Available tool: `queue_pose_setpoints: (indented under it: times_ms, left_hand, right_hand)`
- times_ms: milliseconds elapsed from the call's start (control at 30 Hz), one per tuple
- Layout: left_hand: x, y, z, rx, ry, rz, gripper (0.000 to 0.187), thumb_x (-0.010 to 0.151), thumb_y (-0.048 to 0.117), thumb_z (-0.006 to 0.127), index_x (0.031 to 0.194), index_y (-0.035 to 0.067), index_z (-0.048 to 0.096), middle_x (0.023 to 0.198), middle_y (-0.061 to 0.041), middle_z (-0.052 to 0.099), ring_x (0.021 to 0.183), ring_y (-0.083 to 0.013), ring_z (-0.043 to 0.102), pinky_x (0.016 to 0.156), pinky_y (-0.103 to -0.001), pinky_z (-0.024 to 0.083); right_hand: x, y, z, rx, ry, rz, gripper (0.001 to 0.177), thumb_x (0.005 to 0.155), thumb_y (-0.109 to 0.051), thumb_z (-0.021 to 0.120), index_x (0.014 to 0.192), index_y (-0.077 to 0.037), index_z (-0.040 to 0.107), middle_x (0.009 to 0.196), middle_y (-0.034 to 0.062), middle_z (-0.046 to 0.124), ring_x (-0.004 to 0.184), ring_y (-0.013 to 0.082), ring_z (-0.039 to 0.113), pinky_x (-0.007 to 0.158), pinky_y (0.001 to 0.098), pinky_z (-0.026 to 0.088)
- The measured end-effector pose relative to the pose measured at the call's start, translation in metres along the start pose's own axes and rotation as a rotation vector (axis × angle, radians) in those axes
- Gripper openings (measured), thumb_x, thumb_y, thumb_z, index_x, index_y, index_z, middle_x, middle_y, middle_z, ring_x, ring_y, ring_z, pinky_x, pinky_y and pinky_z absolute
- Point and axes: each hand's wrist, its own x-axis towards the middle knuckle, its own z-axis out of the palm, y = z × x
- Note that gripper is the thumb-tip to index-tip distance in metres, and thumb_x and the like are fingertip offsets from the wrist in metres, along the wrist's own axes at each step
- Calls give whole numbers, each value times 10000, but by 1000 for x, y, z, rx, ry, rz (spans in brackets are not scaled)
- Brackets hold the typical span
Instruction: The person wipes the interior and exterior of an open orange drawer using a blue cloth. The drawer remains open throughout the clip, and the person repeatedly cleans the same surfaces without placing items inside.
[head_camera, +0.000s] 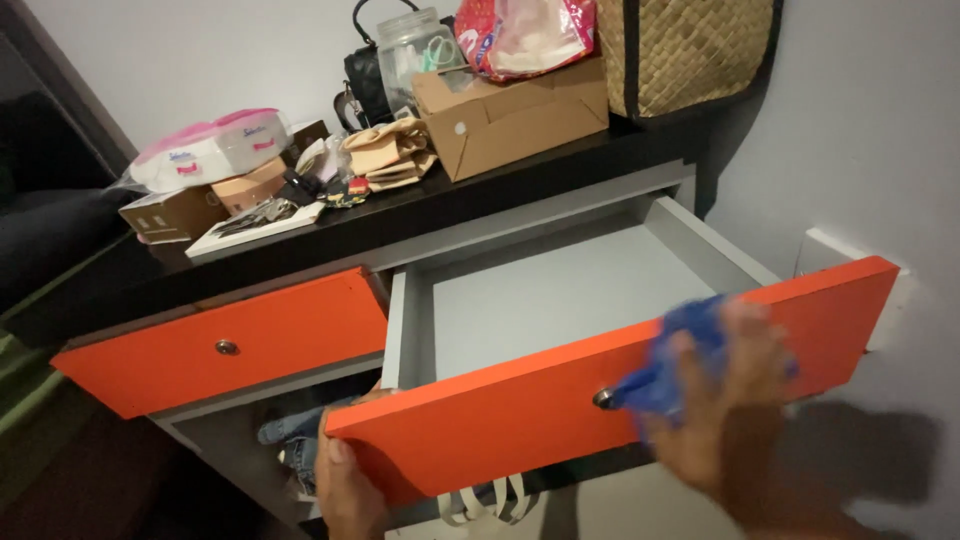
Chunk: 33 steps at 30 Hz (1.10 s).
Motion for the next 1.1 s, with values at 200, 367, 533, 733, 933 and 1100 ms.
queue_pose_setpoints:
  times_ms: [200, 367, 533, 733, 933, 1100]
  left_hand:
    - [-1, -2, -8, 188, 37, 4, 632, 931, 591, 516, 1141, 2, 604, 1239, -210, 721, 1169, -382, 696, 922, -510, 552]
    - [0, -2, -11, 83, 43, -87, 639, 892, 596, 557, 1151, 12, 584, 1232, -205, 700, 1087, -371, 698, 870, -516, 558]
    - [1, -10, -16, -15, -73, 44, 570, 978, 558, 550, 1162, 19, 574, 1250, -219, 689, 1131, -371, 676, 909, -520, 551]
    - [6, -24, -30, -206, -120, 17, 447, 1026, 496, 554, 1095, 54, 558, 1280, -220, 671, 1134, -350, 651, 948, -518, 520]
    - [3, 0, -13, -32, -185, 88, 503, 1042, 529, 469, 1095, 35, 552, 1231, -215, 661, 1026, -297, 648, 847, -413, 513]
    - [4, 12, -7, -70, -256, 79, 466, 1035, 552, 485, 1010, 87, 472, 1162, -194, 631, 945, -267, 607, 769, -379, 487]
  right_hand:
    - [-44, -38, 13, 7, 38, -174, 590, 1014, -351, 521, 1522, -76, 401, 1494, 404, 433, 1380, 611, 485, 1123, 742, 447]
    - [-115, 8, 25, 66, -38, -348, 539, 884, -215, 649, 1371, -37, 499, 1482, 413, 380, 1291, 624, 479, 1028, 770, 434]
    - [-131, -20, 34, 110, -92, -242, 552, 949, -325, 595, 1462, -149, 494, 1537, 279, 419, 1415, 498, 443, 1123, 719, 410]
    - [-75, -76, 31, 189, -214, -552, 467, 1041, -399, 456, 1465, -239, 572, 1513, 142, 520, 1373, 310, 516, 1121, 517, 377]
    - [2, -130, 15, 229, -196, -553, 471, 1043, -233, 353, 1454, -138, 562, 1469, 204, 564, 1343, 354, 571, 1126, 514, 388]
    - [47, -144, 15, 200, -137, -340, 691, 982, -386, 640, 1552, -98, 374, 1574, 294, 414, 1466, 463, 436, 1235, 672, 360]
